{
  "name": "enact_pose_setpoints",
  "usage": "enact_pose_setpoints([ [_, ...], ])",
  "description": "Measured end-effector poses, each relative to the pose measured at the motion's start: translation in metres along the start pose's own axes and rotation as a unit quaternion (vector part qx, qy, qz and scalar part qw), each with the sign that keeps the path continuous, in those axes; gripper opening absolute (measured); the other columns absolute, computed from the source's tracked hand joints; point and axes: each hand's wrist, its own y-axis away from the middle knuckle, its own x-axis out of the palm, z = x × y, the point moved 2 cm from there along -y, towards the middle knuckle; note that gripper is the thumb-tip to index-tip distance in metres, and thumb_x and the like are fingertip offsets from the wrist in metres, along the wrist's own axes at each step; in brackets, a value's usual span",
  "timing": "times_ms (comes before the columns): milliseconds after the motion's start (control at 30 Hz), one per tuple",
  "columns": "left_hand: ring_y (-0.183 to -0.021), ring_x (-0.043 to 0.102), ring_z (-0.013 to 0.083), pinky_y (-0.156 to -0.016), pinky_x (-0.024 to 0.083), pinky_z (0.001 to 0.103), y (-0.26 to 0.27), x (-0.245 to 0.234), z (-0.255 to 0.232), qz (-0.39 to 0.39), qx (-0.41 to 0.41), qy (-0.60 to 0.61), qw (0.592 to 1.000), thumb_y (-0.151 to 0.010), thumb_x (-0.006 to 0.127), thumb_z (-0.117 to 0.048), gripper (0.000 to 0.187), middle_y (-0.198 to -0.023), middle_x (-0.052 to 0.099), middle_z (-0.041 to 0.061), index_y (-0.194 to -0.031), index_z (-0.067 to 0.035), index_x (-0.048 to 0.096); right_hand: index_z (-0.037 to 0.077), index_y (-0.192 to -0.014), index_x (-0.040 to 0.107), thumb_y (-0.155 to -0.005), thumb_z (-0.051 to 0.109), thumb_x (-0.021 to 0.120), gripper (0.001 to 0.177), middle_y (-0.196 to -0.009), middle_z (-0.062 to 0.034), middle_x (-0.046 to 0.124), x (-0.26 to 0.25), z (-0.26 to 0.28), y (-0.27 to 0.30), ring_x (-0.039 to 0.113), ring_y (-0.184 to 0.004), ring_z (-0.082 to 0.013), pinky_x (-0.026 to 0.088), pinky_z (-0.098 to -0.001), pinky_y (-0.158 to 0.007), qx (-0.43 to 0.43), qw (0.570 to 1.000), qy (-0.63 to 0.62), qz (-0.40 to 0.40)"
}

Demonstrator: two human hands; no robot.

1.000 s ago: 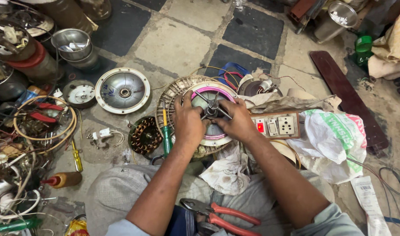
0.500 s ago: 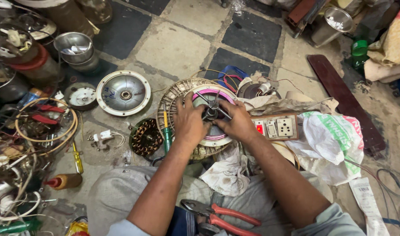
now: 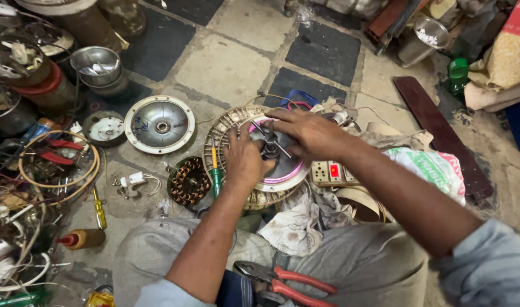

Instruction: The person is repairing a ceiling fan motor by hand and with pliers, manipulating internal wires and components while the assembly sits on the floor.

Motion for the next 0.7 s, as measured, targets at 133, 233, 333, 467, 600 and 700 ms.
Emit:
enact_pose_setpoints([
  [133,-0.143,0.031,0.041,-0.107,0.038,0.065,0.005,0.001,-0.004,-0.026,0.024,-0.016,0.999,-0.059,0.095,-0.032,0.05,-0.154,0.039,0.014,-0.1,-0.006,0.081,0.025,-0.146,0.052,-0.068,0.016,0.087,0.086,-0.156,-0.0127,0.044,-0.008,-0.004,-0.018,0.051,-0.134,-0.0365,0.044,-0.0466,-0.107,-0.012,0.996,-0.01,0.093],
  [233,-0.145,0.029,0.0413,-0.106,0.038,0.065,0.005,0.002,-0.003,-0.022,0.02,-0.007,1.0,-0.059,0.095,-0.031,0.048,-0.155,0.037,0.013,-0.098,-0.006,0.081,0.025,-0.147,0.051,-0.071,0.024,0.084,0.083,-0.154,-0.0141,0.046,-0.005,-0.002,-0.02,0.053,-0.133,-0.0379,0.046,-0.0473,-0.106,-0.073,0.993,0.0,0.088],
  [333,-0.145,0.027,0.0425,-0.105,0.037,0.067,0.004,0.004,-0.003,-0.01,0.012,0.003,1.0,-0.059,0.095,-0.032,0.05,-0.156,0.035,0.013,-0.099,-0.006,0.081,0.025,-0.147,0.052,-0.075,0.035,0.079,0.077,-0.153,-0.0149,0.047,-0.006,-0.002,-0.022,0.055,-0.128,-0.0384,0.047,-0.0475,-0.103,-0.088,0.991,0.019,0.102],
  [467,-0.144,0.026,0.0418,-0.105,0.035,0.069,0.003,0.002,-0.003,-0.013,0.01,0.011,1.0,-0.058,0.095,-0.03,0.054,-0.155,0.035,0.014,-0.103,-0.005,0.079,0.027,-0.138,0.06,-0.078,0.052,0.073,0.066,-0.145,-0.0125,0.051,-0.012,0.0,-0.027,0.055,-0.124,-0.0358,0.046,-0.0473,-0.102,-0.049,0.979,0.15,0.128],
  [600,-0.145,0.028,0.0407,-0.106,0.034,0.068,0.005,0.001,-0.004,-0.031,0.012,0.021,0.999,-0.057,0.096,-0.03,0.055,-0.155,0.038,0.015,-0.104,-0.005,0.079,0.025,-0.133,0.065,-0.073,0.053,0.072,0.067,-0.139,-0.0078,0.056,-0.01,0.005,-0.024,0.054,-0.126,-0.0323,0.044,-0.047,-0.104,-0.067,0.978,0.178,0.081],
  [700,-0.147,0.028,0.0383,-0.107,0.035,0.066,0.004,0.002,-0.004,-0.011,-0.011,0.03,0.999,-0.057,0.096,-0.029,0.052,-0.155,0.039,0.012,-0.1,-0.005,0.079,0.022,-0.132,0.067,-0.073,0.052,0.073,0.066,-0.141,-0.0081,0.056,-0.007,0.004,-0.019,0.054,-0.125,-0.0319,0.044,-0.047,-0.104,-0.08,0.98,0.18,0.04],
])
